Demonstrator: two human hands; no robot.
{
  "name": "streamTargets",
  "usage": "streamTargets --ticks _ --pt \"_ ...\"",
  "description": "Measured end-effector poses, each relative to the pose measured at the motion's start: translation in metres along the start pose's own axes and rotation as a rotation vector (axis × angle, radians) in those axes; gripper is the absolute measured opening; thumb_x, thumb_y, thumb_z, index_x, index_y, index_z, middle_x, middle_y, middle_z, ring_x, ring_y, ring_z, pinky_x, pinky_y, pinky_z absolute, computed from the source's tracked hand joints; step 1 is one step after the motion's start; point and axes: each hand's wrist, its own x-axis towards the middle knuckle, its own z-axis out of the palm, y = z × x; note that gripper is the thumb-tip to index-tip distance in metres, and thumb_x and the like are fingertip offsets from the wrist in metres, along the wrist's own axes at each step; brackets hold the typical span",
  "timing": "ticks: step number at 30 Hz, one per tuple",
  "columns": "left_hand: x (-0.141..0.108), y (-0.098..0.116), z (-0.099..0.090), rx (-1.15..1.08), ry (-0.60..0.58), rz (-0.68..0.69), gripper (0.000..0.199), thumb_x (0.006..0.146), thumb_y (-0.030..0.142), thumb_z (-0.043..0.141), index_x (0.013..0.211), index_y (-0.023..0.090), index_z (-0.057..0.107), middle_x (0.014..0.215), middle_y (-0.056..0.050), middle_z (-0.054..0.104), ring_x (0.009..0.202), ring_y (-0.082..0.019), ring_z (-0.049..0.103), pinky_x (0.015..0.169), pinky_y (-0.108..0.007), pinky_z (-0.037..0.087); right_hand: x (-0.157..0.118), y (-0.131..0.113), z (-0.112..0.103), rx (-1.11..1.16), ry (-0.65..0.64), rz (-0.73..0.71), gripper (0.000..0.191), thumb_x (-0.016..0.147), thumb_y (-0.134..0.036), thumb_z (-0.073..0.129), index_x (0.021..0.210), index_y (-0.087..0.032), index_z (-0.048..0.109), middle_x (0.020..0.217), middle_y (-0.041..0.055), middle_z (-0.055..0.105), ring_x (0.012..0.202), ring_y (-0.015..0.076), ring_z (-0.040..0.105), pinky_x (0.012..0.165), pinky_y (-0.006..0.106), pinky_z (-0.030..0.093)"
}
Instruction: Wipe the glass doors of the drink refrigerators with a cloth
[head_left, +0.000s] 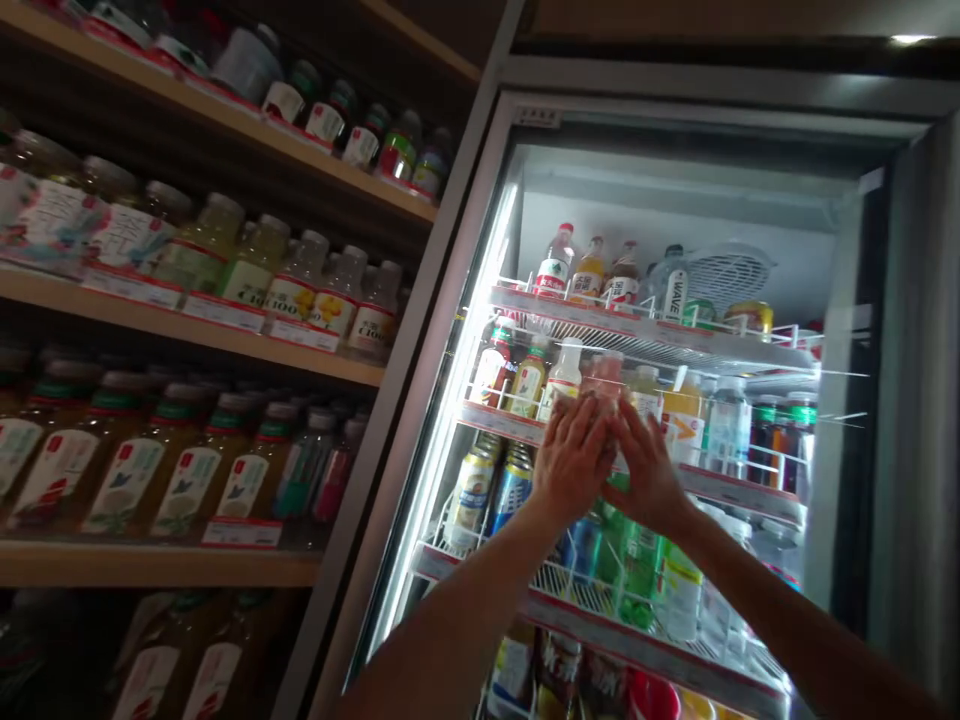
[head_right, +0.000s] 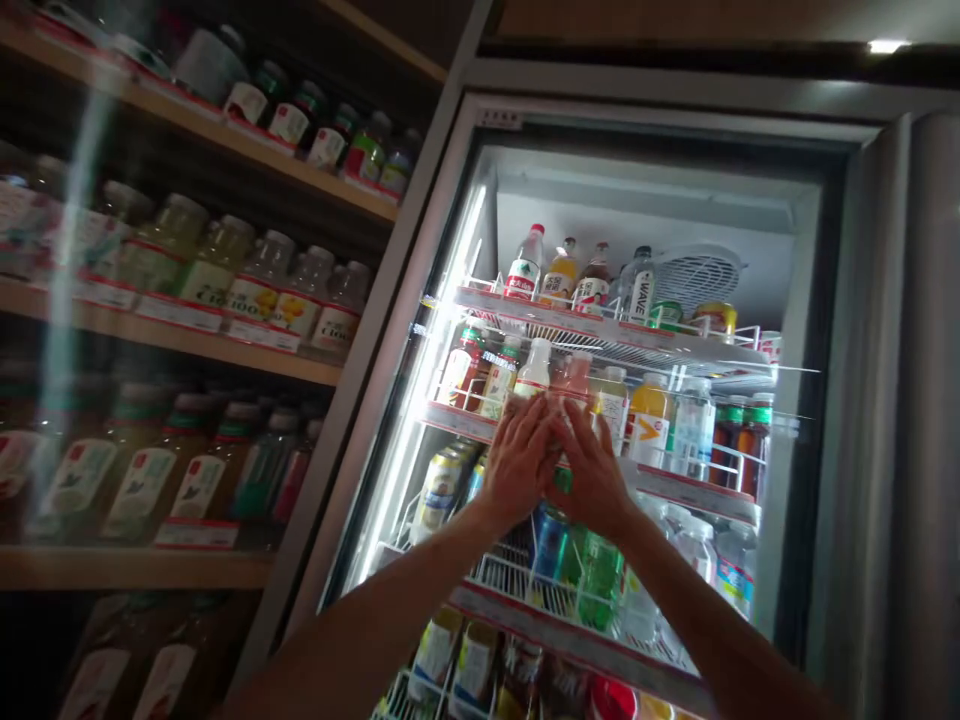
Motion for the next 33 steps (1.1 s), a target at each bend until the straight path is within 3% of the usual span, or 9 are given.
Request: streamTargets --ticks 3,7,11,14,19,22,25,27,33 --pt "0.003 -0.011 0.006 0.146 -0.04 0.06 0.039 0.089 0.034 0.043 0.126 0.02 0.047 0.137 -0.009 0.044 0.131 -0.022 0.035 0.109 -0.044 0.032 -0.018 0.042 -0.021 -0.268 0.024 0.166 0.068 0.085 -0.041 0.041 0.145 -0.024 0.011 0.15 0.0139 0.02 0.137 0.0298 0.023 0.107 0.058 0.021" --pt "0.021 -0.067 -0.022 0.233 0.046 0.113 0.042 0.088 0.025 0.039 0.128 0.015 0.045 0.134 -0.011 0.048 0.13 -0.022 0.035 0.109 -0.042 0.031 -0.029 0.084 -0.037 -0.486 0.171 0.555 0.056 0.088 -0.045 0.028 0.137 -0.018 0.034 0.145 0.0175 0.031 0.134 0.0319 0.028 0.101 0.058 0.026" --pt "0.041 -0.115 -0.049 0.321 0.263 -0.134 0.035 0.085 0.021 0.039 0.116 0.013 0.054 0.131 -0.014 0.05 0.126 -0.025 0.04 0.106 -0.047 0.032 -0.028 0.088 -0.037 -0.493 0.142 0.608 0.056 0.088 -0.048 0.025 0.132 -0.017 0.043 0.143 0.0146 0.036 0.134 0.0301 0.028 0.103 0.055 0.025" --pt "0.038 -0.093 -0.038 0.33 0.177 -0.109 0.033 0.086 0.019 0.038 0.115 0.019 0.056 0.128 -0.007 0.054 0.126 -0.025 0.04 0.105 -0.049 0.033 -0.026 0.084 -0.036 -0.49 0.146 0.611 0.057 0.088 -0.048 0.025 0.13 -0.016 0.045 0.142 0.0149 0.037 0.134 0.03 0.029 0.102 0.054 0.026" --pt "0.013 -0.035 -0.012 0.28 -0.192 0.3 0.033 0.086 0.03 0.044 0.117 0.026 0.055 0.138 0.001 0.044 0.132 -0.025 0.031 0.109 -0.049 0.025 -0.03 0.085 -0.042 -0.472 0.134 0.591 0.056 0.087 -0.046 0.028 0.127 -0.014 0.048 0.14 0.0151 0.041 0.133 0.0287 0.032 0.103 0.05 0.027" --pt "0.019 -0.068 -0.037 0.329 -0.163 0.185 0.033 0.089 0.029 0.038 0.118 0.022 0.054 0.136 -0.003 0.047 0.131 -0.021 0.033 0.11 -0.044 0.026 -0.036 0.087 -0.045 -0.471 0.143 0.554 0.054 0.086 -0.044 0.031 0.127 -0.014 0.049 0.139 0.0144 0.042 0.133 0.0274 0.033 0.103 0.047 0.027" --pt "0.029 -0.117 -0.07 0.42 0.072 -0.197 0.036 0.09 0.026 0.035 0.119 0.016 0.052 0.135 -0.011 0.047 0.131 -0.024 0.034 0.109 -0.048 0.026 -0.039 0.087 -0.046 -0.47 0.146 0.548 0.052 0.085 -0.041 0.035 0.13 -0.018 0.046 0.141 0.0116 0.04 0.133 0.0265 0.032 0.104 0.048 0.027" --pt "0.023 -0.124 -0.075 0.415 0.122 -0.256 0.036 0.09 0.024 0.033 0.119 0.014 0.052 0.134 -0.013 0.047 0.133 -0.025 0.031 0.111 -0.049 0.024 -0.04 0.086 -0.045 -0.464 0.145 0.557 0.051 0.084 -0.041 0.036 0.13 -0.02 0.045 0.142 0.0107 0.039 0.133 0.0264 0.032 0.104 0.048 0.027" --pt "-0.04 -0.051 -0.036 0.227 -0.172 0.306 0.034 0.088 0.022 0.042 0.121 0.019 0.05 0.135 -0.005 0.047 0.136 -0.02 0.025 0.112 -0.044 0.025 -0.041 0.088 -0.044 -0.448 0.155 0.558 0.053 0.087 -0.043 0.029 0.131 -0.019 0.044 0.142 0.0122 0.039 0.134 0.0259 0.03 0.105 0.047 0.024"
